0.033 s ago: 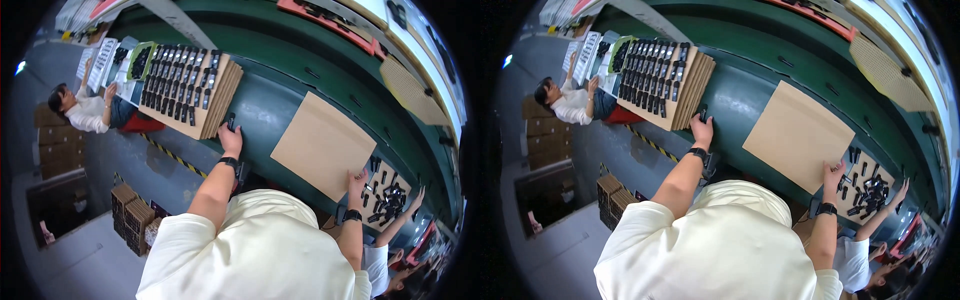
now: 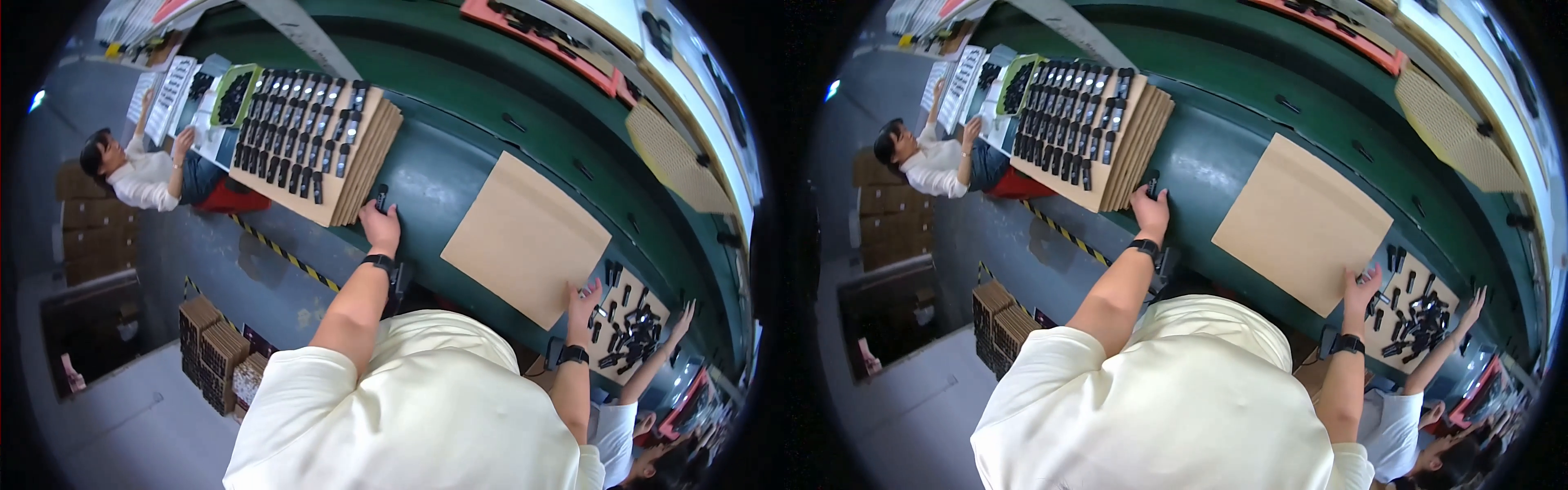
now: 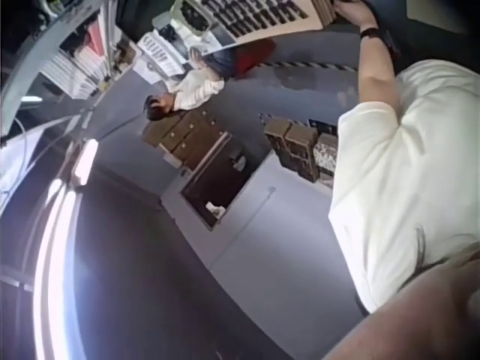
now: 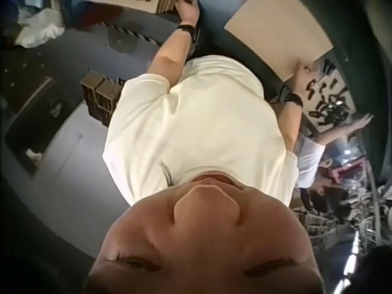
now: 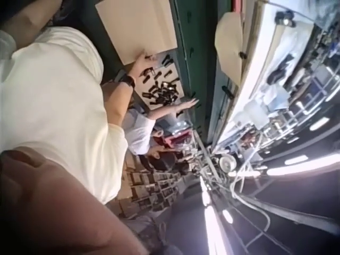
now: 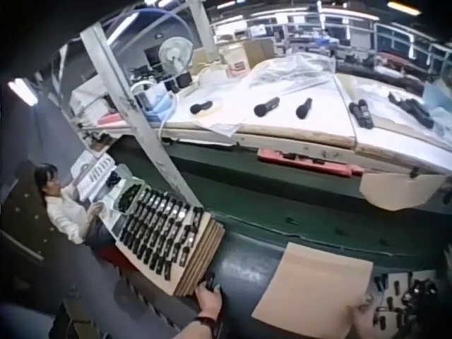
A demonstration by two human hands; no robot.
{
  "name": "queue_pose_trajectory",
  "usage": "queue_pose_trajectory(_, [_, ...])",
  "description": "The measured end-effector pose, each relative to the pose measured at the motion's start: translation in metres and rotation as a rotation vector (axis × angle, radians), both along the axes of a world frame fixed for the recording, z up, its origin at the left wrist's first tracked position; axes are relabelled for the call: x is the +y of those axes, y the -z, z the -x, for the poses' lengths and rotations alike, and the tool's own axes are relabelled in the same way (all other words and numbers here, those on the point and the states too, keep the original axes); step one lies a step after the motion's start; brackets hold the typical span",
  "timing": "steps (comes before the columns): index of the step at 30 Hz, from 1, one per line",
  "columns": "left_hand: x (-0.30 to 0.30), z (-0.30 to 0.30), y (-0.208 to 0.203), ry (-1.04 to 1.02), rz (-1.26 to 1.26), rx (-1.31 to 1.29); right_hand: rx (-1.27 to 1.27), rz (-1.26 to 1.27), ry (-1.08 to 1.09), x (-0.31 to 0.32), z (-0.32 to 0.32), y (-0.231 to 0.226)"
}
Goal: The person places a cardboard sheet on the table and arranges microphones on it. The person then picks up each microphone, turns it over, and touches it to another microphone before returning it to the cardboard sheet.
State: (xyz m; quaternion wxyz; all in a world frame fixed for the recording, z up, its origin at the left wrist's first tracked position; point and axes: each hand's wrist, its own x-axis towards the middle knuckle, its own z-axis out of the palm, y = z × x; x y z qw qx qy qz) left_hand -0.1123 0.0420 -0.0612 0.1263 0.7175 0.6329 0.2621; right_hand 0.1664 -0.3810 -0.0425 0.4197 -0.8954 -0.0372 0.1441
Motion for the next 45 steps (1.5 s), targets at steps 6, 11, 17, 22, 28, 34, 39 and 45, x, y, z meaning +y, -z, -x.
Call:
queue_pose_trajectory(6, [-0.004,0.0,-0.015,-0.125,0.311,-0.104,-0.209,0.138,-0.118,0.024,0.01,-0.027])
queue_pose_trajectory(11, [-0.011,0.025,-0.064,0.284,0.06,-0.173,-0.204,0.109,-0.169,0.032,0.009,-0.042])
queue_pose_trajectory(17, [0.017,0.061,-0.138,0.247,-0.21,-0.112,-0.203,0.11,-0.221,0.052,0.009,-0.055])
queue_pose_trajectory(22, [0.037,0.079,-0.134,0.179,-0.288,0.038,-0.189,0.08,-0.236,0.062,0.009,-0.06])
queue_pose_trajectory(28, [0.05,0.074,-0.128,0.111,-0.244,0.044,-0.182,0.085,-0.251,0.064,0.015,-0.07])
queue_pose_trajectory(34, [0.05,0.075,-0.131,0.083,-0.249,0.041,-0.18,0.104,-0.274,0.055,0.017,-0.061])
queue_pose_trajectory(39, [0.046,0.078,-0.138,0.123,-0.277,0.038,-0.171,0.09,-0.253,0.057,0.021,-0.061])
queue_pose_trajectory(45, [0.038,0.069,-0.14,0.221,-0.313,0.01,-0.186,0.097,-0.215,0.06,0.026,-0.064])
